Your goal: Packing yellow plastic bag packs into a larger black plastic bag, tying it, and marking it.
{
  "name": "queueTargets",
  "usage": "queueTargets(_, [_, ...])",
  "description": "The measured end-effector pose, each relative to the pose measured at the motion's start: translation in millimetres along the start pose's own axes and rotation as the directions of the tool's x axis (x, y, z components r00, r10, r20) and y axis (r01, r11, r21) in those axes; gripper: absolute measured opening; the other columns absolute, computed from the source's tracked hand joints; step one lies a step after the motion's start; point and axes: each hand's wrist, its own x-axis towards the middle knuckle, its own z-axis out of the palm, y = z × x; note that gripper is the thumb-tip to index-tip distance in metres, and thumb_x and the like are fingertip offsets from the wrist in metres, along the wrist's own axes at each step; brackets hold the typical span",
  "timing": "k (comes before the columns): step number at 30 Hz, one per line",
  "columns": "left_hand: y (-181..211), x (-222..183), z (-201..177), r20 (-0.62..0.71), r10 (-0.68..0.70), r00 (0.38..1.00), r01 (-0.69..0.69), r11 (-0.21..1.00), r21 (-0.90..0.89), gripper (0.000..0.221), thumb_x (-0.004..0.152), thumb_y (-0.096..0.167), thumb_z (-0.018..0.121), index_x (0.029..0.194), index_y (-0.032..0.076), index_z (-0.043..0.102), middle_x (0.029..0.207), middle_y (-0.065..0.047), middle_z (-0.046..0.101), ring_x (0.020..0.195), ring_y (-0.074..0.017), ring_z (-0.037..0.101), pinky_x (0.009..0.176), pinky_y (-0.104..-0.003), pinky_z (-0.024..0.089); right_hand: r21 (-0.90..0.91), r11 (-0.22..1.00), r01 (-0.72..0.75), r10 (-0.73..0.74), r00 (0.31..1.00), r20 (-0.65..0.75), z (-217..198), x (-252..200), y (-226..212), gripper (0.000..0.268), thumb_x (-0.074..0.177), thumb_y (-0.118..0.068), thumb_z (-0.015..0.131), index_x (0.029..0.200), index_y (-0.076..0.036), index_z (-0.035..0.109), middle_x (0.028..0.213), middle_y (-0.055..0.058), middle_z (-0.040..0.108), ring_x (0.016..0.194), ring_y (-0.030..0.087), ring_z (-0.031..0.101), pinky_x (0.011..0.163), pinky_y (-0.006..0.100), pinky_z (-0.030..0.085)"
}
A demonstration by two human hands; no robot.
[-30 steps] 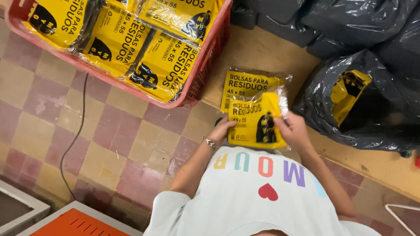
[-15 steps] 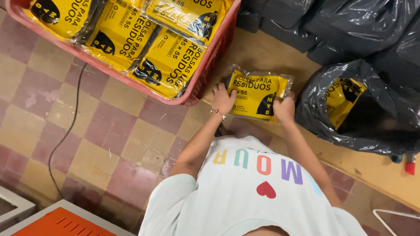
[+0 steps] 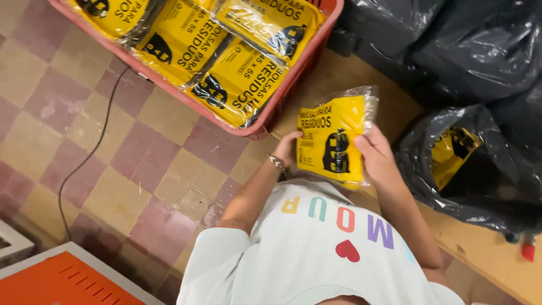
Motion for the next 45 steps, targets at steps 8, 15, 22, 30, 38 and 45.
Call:
queueTargets(8, [14,20,48,-0.129,0.261,0.957,-0.139,0.799,0.586,0.078,0.090,0.038,0.074,0.155,0.008,0.042,0.149,-0.021,0.052,0.140,-0.0376,0.047,0.114,-0.052,0.043,-0.663,0.748,-0.022,-0.124,0.977,-0.172,-75,21,14,0.026,0.110,-0.017,0.048,0.129,0.000,0.053,0.110,0.027,0.062,0.104,0.041,0.060,0.088,0.054,0.047])
queueTargets(15, [27,62,53,-0.170,0.547,0.820,0.190,0.020,0.982,0.053,0.098,0.028,0.053,0.145,0.006,0.043,0.141,-0.023,0.055,0.137,-0.0438,0.051,0.113,-0.056,0.045,-0.901,0.286,-0.327,0.020,0.942,-0.335,-105,59,120,0.022,0.109,-0.013,0.041,0.125,-0.001,0.050,0.110,0.028,0.066,0.099,0.050,0.069,0.082,0.058,0.056])
queueTargets(22, [125,-168,224,0.519,0.337,0.785,-0.417,-0.332,0.846,0.026,0.101,0.027,0.056,0.113,0.011,0.072,0.101,-0.010,0.076,0.099,-0.0273,0.075,0.090,-0.040,0.060,-0.950,-0.002,-0.312,-0.110,0.944,-0.310,-96,40,102,0.061,0.098,-0.027,0.062,0.146,0.000,0.036,0.126,0.022,0.055,0.080,0.050,0.072,0.072,0.063,0.059])
queueTargets(30, [366,29,98,0.344,0.676,0.652,0.396,-0.690,0.606,0.073,0.094,0.065,0.068,0.134,0.005,0.057,0.133,-0.017,0.061,0.119,-0.0360,0.057,0.100,-0.045,0.051,-0.968,0.202,-0.147,-0.205,0.961,-0.188,-40,18,52,0.067,0.089,-0.036,0.068,0.148,-0.009,0.050,0.134,0.017,0.058,0.124,0.036,0.058,0.086,0.054,0.053])
queueTargets(38, [400,45,101,-0.215,0.644,0.734,0.474,-0.260,0.841,0.073,0.080,0.058,0.077,0.133,0.012,0.056,0.110,-0.008,0.073,0.094,-0.0240,0.071,0.076,-0.039,0.059,-0.930,0.271,-0.249,-0.126,0.949,-0.290,-39,5,76,0.045,0.092,-0.034,0.067,0.132,-0.016,0.063,0.125,0.003,0.066,0.103,0.022,0.069,0.079,0.048,0.055])
queueTargets(45, [404,75,93,-0.269,0.460,0.846,0.461,-0.380,0.802,0.043,0.088,0.051,0.075,0.097,0.011,0.065,0.092,-0.002,0.069,0.083,-0.0169,0.067,0.068,-0.031,0.055,-0.893,0.417,-0.167,-0.125,0.963,-0.238,-13,19,76,0.034,0.095,-0.027,0.064,0.126,-0.014,0.067,0.115,0.003,0.070,0.097,0.021,0.070,0.080,0.041,0.051])
